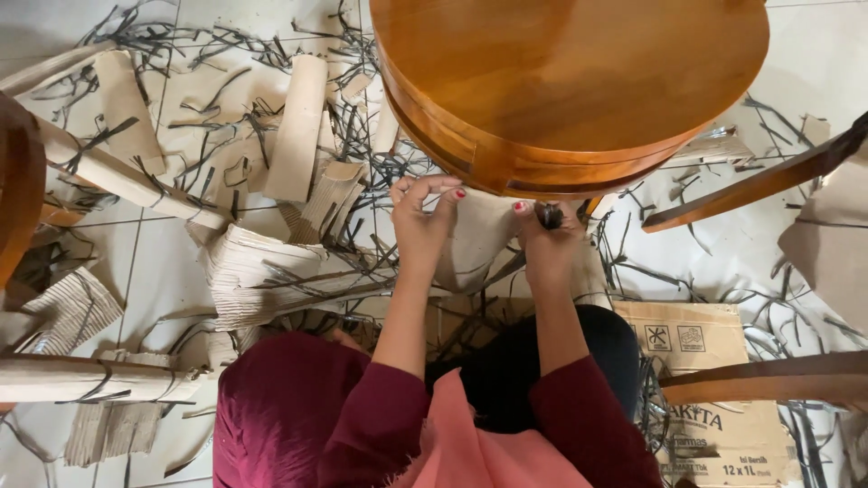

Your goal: Wrapping the legs of a wooden stool with protective cardboard and securing them with plastic ties.

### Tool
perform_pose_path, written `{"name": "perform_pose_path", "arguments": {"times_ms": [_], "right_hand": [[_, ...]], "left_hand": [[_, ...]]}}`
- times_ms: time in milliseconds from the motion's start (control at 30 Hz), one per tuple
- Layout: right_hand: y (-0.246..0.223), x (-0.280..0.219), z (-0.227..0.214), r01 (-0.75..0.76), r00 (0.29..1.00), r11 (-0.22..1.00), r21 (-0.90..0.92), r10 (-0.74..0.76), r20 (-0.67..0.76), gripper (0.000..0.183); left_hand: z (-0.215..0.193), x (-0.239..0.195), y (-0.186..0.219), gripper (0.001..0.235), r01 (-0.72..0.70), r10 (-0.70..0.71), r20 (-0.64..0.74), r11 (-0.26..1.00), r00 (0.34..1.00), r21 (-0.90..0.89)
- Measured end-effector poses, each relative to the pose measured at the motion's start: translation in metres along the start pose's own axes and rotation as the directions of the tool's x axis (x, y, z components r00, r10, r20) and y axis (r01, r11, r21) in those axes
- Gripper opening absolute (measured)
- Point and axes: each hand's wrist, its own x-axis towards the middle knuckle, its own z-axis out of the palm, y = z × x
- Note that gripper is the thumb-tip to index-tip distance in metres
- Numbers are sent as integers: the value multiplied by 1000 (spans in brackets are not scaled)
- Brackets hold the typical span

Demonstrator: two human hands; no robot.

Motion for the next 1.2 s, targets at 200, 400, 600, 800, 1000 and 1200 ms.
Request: {"name": "perform_pose_path", "arguments": {"times_ms": [200, 400, 600, 800, 1000, 1200], "right_hand": [[24, 7, -2, -97, 995, 995, 5, 97, -26, 28], [101, 1, 0, -91, 990, 995, 32, 94, -106, 60], [61, -10, 16, 207, 959, 966, -158, -232, -160, 17], [41, -13, -3, 286, 953, 939, -192, -258, 160, 27], [10, -13, -13, -156, 958, 988, -19, 156, 242, 31], [78, -13, -54, -431, 867, 870, 239, 326, 376, 33]], "left_hand": [[8, 4, 7, 5, 168, -153, 110, 975, 982, -147], [30, 0, -19, 11, 303, -318, 37, 856, 947, -418], [25, -13, 13, 7, 395, -423, -101, 893, 901, -215], [14, -48, 22, 66, 134, -112, 128, 974, 985, -181], [21, -34, 54, 66, 138, -204, 231, 952, 951, 273], [22, -35, 31, 68, 109, -186, 281, 957, 941, 270]]}}
